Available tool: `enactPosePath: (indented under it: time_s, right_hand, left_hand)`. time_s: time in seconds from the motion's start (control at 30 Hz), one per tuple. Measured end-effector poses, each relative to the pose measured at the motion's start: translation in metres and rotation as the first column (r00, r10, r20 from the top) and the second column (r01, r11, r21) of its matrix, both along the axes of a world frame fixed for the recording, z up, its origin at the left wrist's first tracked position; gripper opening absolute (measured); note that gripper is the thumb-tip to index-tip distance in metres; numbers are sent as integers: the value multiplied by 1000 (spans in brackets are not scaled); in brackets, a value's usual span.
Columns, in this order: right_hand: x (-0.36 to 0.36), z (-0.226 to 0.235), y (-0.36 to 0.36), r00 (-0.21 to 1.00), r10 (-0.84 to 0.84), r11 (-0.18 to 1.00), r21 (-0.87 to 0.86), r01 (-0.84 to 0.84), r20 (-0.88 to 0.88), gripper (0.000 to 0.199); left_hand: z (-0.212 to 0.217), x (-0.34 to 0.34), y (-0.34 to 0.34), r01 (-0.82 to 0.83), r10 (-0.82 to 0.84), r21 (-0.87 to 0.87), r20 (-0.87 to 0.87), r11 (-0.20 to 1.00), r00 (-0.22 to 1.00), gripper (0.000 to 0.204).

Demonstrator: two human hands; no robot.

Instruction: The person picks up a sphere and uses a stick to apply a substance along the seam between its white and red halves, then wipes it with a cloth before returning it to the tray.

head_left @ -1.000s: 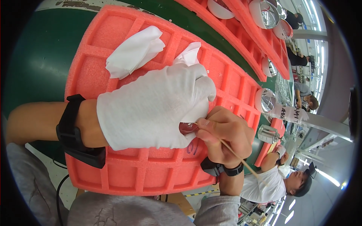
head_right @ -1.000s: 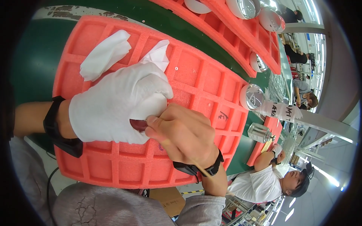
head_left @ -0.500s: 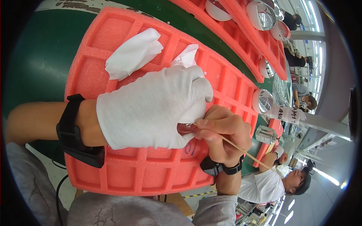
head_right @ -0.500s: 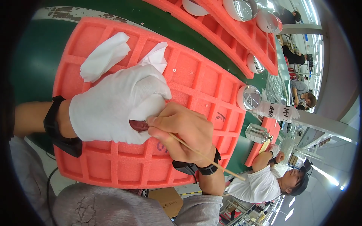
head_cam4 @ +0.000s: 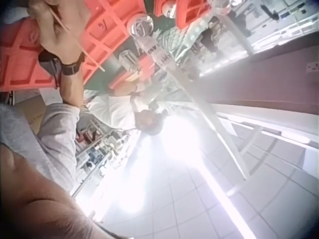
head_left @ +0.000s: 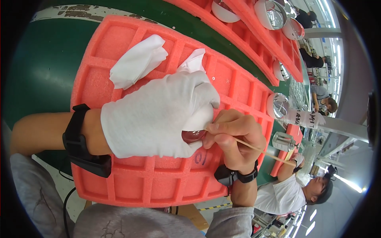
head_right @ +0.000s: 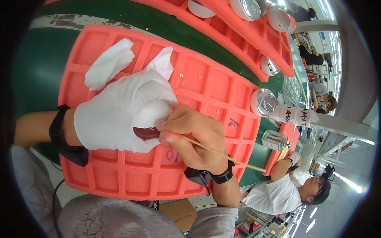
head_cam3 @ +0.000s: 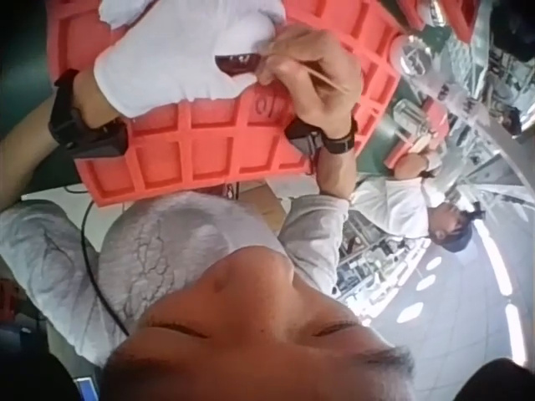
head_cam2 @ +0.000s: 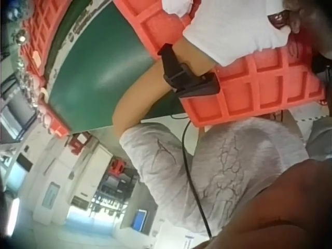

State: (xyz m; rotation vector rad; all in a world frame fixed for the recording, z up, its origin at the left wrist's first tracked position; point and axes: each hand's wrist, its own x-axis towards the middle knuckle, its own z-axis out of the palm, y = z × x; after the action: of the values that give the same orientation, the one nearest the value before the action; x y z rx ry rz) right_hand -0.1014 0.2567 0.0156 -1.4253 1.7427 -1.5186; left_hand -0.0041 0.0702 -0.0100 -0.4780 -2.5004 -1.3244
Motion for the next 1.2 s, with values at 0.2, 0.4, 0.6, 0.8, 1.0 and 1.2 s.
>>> enactPosePath:
  time_s: [0.2,0.4,0.6,0.8,1.0,1.2]
  right_hand:
    - [-5,1,-6,964,102,994,-19,-110,-247,16]
    - [0,16,-11,881,143,989,106,-107,-450,16]
    - [3,8,-8,914,106,994,76,-83,-392,17]
    - [-2,0,-7,941,56,997,-39,-73,-335,18]
    - [1,14,-12,867,126,991,94,-92,-483,14]
    - [1,0,-3,991,-53,999,15,51,124,18]
  left_hand:
    - [4,1,-3,-19,13,47,126,999,992,51]
    - [-4,-3,-3,39,-41,-77,-14,996,999,55]
    - [-2,1,-3,3,-3,25,17,1000,1000,55]
    - [1,1,-2,6,-7,21,47,1000,999,54]
    - [-6,-2,-2,15,-18,50,64,999,998,52]
    - [1,2,-1,-50,32,120,142,991,989,51]
